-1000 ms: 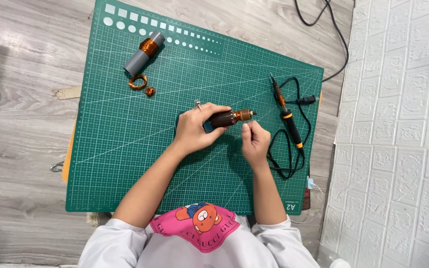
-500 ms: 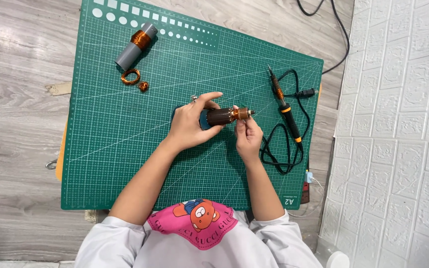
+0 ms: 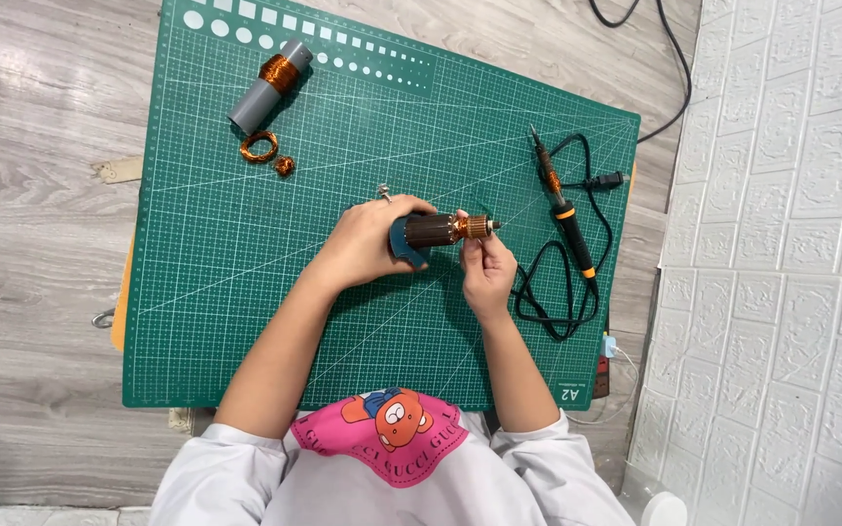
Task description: The person winds copper wire around a small cylindrical component on a green cutting mat, guiding and tightening the wire by hand and repositioning the coil repeatedly. They hold the wound coil assembly and adjust its attached wire throughout the clip.
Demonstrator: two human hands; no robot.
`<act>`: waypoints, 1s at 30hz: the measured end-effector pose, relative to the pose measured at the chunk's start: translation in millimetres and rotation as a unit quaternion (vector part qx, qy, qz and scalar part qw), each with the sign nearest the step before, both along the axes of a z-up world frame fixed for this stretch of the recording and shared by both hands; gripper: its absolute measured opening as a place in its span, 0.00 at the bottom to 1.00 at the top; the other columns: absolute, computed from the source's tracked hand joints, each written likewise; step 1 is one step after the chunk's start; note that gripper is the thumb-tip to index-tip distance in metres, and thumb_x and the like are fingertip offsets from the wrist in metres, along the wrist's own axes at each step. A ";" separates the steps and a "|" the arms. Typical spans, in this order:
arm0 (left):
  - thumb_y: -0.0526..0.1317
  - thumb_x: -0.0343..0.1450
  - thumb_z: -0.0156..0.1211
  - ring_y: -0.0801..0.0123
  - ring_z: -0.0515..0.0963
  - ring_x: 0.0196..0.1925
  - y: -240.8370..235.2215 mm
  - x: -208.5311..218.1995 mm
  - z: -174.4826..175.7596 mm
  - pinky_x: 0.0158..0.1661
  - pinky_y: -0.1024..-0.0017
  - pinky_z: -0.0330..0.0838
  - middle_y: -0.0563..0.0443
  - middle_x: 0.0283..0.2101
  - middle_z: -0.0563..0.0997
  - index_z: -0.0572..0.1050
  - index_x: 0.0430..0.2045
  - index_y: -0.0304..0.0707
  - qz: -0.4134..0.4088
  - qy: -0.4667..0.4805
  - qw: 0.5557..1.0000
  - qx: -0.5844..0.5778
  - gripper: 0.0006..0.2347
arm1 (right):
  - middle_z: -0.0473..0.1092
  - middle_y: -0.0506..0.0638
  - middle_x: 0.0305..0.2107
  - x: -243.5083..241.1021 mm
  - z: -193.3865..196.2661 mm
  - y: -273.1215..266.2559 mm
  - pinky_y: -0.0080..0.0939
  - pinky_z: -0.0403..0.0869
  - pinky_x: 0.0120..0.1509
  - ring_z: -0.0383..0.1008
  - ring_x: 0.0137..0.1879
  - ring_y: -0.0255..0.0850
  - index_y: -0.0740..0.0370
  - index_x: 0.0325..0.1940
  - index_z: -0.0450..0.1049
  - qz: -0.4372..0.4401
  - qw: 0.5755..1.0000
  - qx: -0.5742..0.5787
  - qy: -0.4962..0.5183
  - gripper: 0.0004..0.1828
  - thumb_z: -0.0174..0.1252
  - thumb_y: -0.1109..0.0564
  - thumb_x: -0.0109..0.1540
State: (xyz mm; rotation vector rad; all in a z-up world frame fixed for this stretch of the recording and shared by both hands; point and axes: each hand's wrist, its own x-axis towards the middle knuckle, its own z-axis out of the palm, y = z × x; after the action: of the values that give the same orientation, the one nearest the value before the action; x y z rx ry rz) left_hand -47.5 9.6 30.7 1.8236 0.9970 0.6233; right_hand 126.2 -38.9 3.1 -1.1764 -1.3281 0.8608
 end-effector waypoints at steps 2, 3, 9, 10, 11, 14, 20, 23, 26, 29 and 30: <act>0.31 0.48 0.66 0.47 0.73 0.39 -0.5 1.4 -4.0 0.43 0.56 0.64 0.48 0.35 0.76 0.68 0.38 0.42 0.007 0.007 1.000 0.005 0.24 | 0.53 0.42 0.04 -0.1 -1.4 -0.1 0.23 0.51 0.16 0.49 0.11 0.25 0.71 0.46 0.67 -0.001 1.000 0.004 0.007 0.15 0.42 0.61 0.59; 0.32 0.48 0.65 0.50 0.74 0.38 -0.7 2.4 -9.3 0.42 0.58 0.65 0.50 0.33 0.76 0.70 0.36 0.44 0.020 0.007 1.000 0.016 0.22 | 0.53 0.42 0.04 -1.0 -0.3 0.1 0.23 0.51 0.16 0.49 0.12 0.25 0.72 0.44 0.67 -0.003 1.000 0.010 0.000 0.14 0.42 0.60 0.59; 0.32 0.47 0.63 0.52 0.75 0.35 0.8 0.9 -13.8 0.40 0.59 0.67 0.52 0.29 0.77 0.72 0.30 0.47 0.025 -0.028 0.999 0.017 0.18 | 0.53 0.44 0.04 -4.5 8.4 0.3 0.25 0.50 0.15 0.48 0.12 0.26 0.72 0.39 0.69 -0.003 0.999 0.029 -0.026 0.13 0.45 0.58 0.58; 0.32 0.47 0.62 0.51 0.75 0.35 1.1 0.7 -14.0 0.40 0.59 0.67 0.51 0.28 0.77 0.72 0.29 0.47 0.022 -0.036 0.999 0.014 0.18 | 0.53 0.45 0.03 -4.7 9.6 0.6 0.25 0.50 0.15 0.48 0.11 0.26 0.72 0.36 0.70 -0.005 0.999 0.034 -0.033 0.13 0.46 0.58 0.58; 0.32 0.47 0.62 0.51 0.75 0.35 1.3 0.5 -11.6 0.40 0.59 0.67 0.51 0.28 0.77 0.72 0.29 0.47 0.021 -0.036 0.999 0.014 0.18 | 0.53 0.45 0.03 -4.1 9.9 1.0 0.25 0.50 0.15 0.48 0.11 0.26 0.72 0.36 0.70 -0.006 0.999 0.034 -0.033 0.13 0.46 0.58 0.58; 0.31 0.47 0.62 0.51 0.75 0.36 2.4 -0.2 -4.8 0.41 0.58 0.66 0.49 0.29 0.77 0.72 0.30 0.45 0.009 -0.020 1.000 0.008 0.18 | 0.54 0.46 0.03 -4.0 12.7 1.9 0.26 0.49 0.14 0.48 0.11 0.27 0.71 0.34 0.71 -0.011 0.998 0.043 -0.043 0.12 0.47 0.58 0.58; 0.36 0.46 0.67 0.48 0.75 0.36 2.2 -3.1 0.5 0.41 0.56 0.65 0.44 0.29 0.77 0.71 0.31 0.41 -0.015 -0.024 1.000 -0.012 0.20 | 0.53 0.46 0.03 -7.2 18.0 2.1 0.27 0.50 0.15 0.47 0.12 0.28 0.68 0.22 0.68 -0.024 0.997 0.055 -0.056 0.12 0.48 0.58 0.58; 0.31 0.47 0.62 0.49 0.75 0.34 1.7 -0.2 -3.2 0.40 0.57 0.66 0.46 0.27 0.77 0.71 0.30 0.43 0.002 -0.011 1.000 0.011 0.18 | 0.54 0.45 0.04 -7.8 19.9 2.5 0.27 0.50 0.15 0.48 0.12 0.28 0.67 0.21 0.68 -0.026 0.996 0.059 -0.060 0.13 0.48 0.58 0.58; 0.31 0.47 0.62 0.50 0.75 0.33 0.3 1.8 -9.1 0.39 0.58 0.66 0.47 0.27 0.77 0.71 0.29 0.44 0.013 -0.007 1.000 0.024 0.18 | 0.53 0.45 0.04 -8.7 21.3 2.2 0.27 0.51 0.15 0.48 0.13 0.28 0.66 0.20 0.67 -0.027 0.996 0.060 -0.055 0.13 0.48 0.58 0.58; 0.32 0.47 0.61 0.52 0.75 0.33 -0.5 2.7 -11.7 0.39 0.59 0.67 0.49 0.26 0.77 0.71 0.29 0.46 0.020 0.001 1.000 0.024 0.18 | 0.54 0.45 0.04 -9.0 21.8 2.0 0.27 0.50 0.15 0.47 0.13 0.28 0.67 0.21 0.67 -0.025 0.996 0.060 -0.062 0.13 0.47 0.57 0.58; 0.32 0.47 0.61 0.52 0.75 0.33 -0.5 3.0 -12.6 0.38 0.59 0.67 0.49 0.26 0.77 0.70 0.29 0.46 0.020 0.004 0.999 0.029 0.18 | 0.53 0.45 0.04 -8.8 21.1 1.9 0.27 0.51 0.15 0.47 0.13 0.27 0.67 0.23 0.68 -0.024 0.996 0.061 -0.060 0.13 0.47 0.58 0.58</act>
State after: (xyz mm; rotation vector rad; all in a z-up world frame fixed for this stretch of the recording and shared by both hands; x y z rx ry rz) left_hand -44.5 9.2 18.1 1.8616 1.0327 0.6759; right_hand 117.3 -37.1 24.2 -1.1751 -1.4244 0.6740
